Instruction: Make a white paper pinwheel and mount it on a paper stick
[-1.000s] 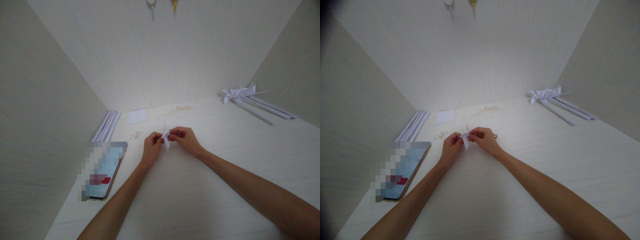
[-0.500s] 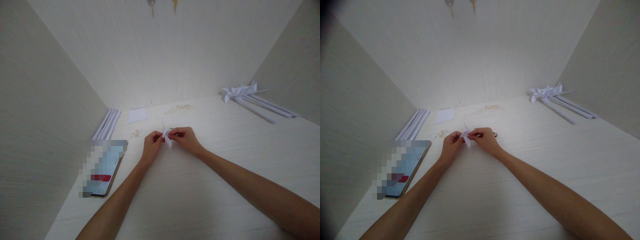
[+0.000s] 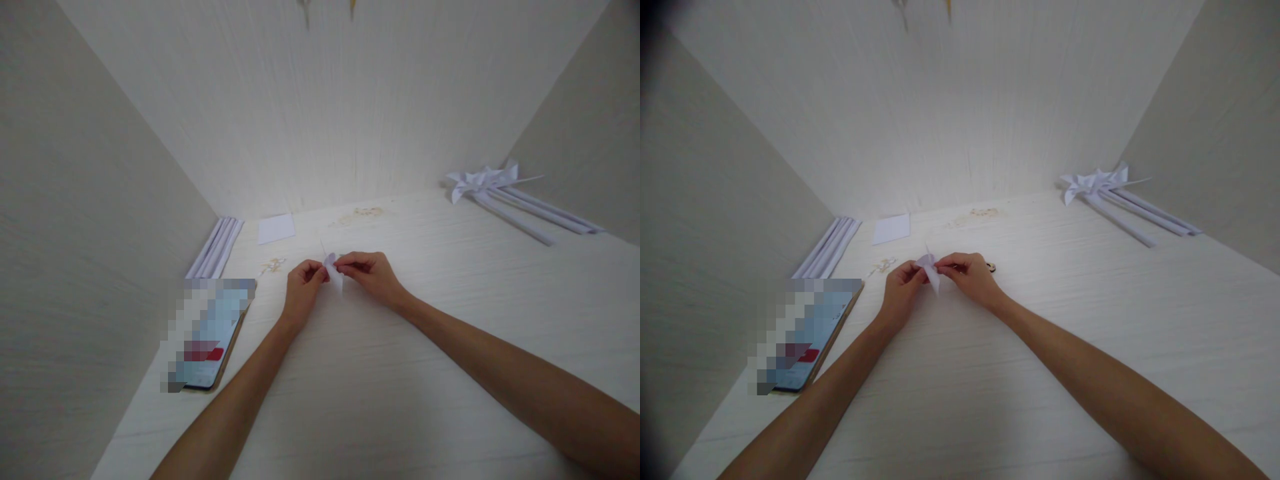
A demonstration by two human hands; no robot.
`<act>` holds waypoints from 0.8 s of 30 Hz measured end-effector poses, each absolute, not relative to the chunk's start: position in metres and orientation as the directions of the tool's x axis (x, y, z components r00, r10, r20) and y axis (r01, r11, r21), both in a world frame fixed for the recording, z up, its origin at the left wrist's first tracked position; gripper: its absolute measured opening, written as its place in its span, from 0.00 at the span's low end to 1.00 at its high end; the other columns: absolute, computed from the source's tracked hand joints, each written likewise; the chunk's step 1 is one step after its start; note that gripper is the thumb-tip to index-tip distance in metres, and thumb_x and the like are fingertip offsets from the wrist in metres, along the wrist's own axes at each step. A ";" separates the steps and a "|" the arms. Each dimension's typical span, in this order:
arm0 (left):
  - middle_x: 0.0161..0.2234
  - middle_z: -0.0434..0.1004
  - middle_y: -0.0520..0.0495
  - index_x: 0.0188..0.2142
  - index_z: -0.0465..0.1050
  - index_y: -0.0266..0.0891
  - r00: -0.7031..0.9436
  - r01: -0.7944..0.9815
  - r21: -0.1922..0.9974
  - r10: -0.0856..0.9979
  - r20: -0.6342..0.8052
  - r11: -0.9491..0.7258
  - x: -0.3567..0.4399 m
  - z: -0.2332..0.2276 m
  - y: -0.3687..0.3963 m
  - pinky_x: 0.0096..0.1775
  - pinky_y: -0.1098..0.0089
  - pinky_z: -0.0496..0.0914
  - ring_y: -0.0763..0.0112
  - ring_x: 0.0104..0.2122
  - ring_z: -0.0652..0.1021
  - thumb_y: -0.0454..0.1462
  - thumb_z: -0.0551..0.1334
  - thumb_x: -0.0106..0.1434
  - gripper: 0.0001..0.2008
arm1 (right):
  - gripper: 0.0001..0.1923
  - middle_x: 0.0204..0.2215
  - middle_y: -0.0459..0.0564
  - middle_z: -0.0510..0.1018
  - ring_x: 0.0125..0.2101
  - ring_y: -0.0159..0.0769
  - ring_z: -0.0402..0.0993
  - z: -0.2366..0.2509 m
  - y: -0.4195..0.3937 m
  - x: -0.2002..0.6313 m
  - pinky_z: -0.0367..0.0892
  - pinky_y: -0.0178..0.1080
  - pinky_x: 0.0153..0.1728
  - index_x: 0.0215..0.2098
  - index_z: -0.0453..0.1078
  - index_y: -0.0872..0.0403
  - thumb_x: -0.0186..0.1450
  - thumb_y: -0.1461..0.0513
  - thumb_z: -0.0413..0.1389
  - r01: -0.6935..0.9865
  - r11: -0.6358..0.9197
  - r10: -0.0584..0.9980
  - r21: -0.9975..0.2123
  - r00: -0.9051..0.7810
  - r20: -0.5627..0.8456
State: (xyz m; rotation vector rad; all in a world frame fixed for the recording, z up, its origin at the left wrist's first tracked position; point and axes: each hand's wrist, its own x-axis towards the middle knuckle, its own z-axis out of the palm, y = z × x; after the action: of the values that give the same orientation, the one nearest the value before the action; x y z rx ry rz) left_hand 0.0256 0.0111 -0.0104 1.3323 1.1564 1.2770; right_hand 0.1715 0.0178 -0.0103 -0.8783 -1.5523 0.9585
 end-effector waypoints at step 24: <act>0.20 0.69 0.54 0.23 0.68 0.36 0.105 0.003 0.993 0.987 0.121 -0.122 0.027 -0.008 0.009 0.31 0.73 0.64 0.77 0.24 0.69 0.34 0.60 0.49 0.02 | 0.04 0.23 0.47 0.75 0.24 0.30 0.70 -0.006 0.013 0.170 0.64 0.33 0.24 0.24 0.69 0.55 0.55 0.64 0.54 0.223 0.446 0.894 -0.867 -0.169 0.416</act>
State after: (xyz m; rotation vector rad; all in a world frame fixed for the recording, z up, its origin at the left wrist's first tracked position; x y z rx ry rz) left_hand 0.0270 0.0085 -0.0076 1.3524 1.0784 1.2144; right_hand 0.1700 0.0131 -0.0062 -0.9823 -1.6619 0.8097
